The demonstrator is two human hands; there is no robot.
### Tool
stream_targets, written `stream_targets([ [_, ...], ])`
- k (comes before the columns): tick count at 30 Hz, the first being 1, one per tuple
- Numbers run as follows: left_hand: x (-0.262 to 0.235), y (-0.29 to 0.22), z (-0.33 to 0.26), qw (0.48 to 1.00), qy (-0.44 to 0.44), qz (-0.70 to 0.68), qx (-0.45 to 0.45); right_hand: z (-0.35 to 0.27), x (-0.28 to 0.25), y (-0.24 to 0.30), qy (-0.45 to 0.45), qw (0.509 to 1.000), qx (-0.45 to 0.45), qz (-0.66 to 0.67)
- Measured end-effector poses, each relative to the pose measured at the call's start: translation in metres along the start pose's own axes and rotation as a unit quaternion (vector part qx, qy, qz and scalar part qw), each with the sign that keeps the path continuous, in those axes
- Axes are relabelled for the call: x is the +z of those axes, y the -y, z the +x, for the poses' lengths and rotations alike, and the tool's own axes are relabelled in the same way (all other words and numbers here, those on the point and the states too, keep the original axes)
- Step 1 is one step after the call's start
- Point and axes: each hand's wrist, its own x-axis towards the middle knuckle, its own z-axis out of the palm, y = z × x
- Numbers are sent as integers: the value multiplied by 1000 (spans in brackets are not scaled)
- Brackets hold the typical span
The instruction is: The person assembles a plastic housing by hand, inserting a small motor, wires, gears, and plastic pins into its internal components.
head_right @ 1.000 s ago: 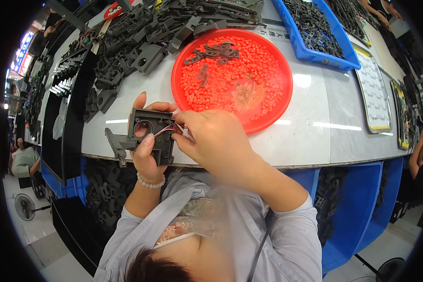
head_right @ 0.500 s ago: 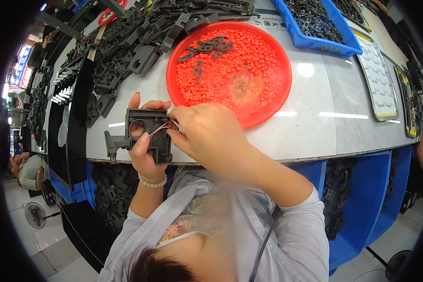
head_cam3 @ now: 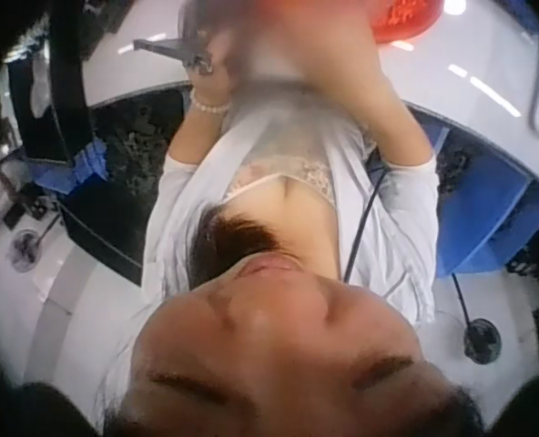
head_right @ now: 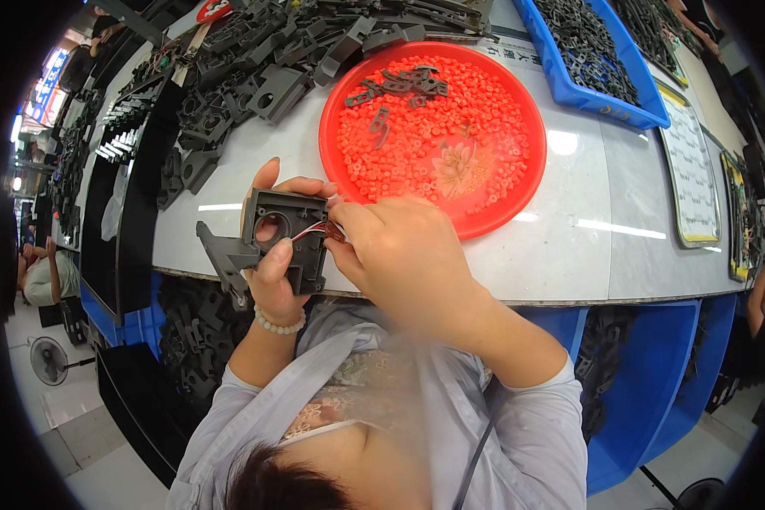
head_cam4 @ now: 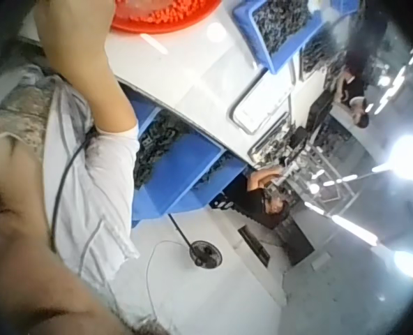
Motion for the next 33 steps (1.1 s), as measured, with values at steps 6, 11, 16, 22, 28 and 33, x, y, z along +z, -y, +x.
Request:
stream_targets([
  [6, 4, 0, -2, 999, -11, 36, -1, 3, -2, -1, 10, 999, 19, 24],
  [11, 8, -2, -2, 999, -28, 11, -32, 2, -1, -1, 13, 998, 41, 48],
  [16, 9, 0, -2, 998, -51, -2, -40, 3, 1, -3, 20, 996, 51, 74],
  [22, 3, 3, -6, 998, -36, 52, -20, -1, 4, -7, 22, 999, 10, 31],
  [28, 8, 0, -2, 998, -48, 33, -14, -2, 5, -5, -56, 989, 68, 121],
  [33, 12, -3, -4, 998, -53, 27, -21, -3, 4, -5, -74, 995, 3, 73],
])
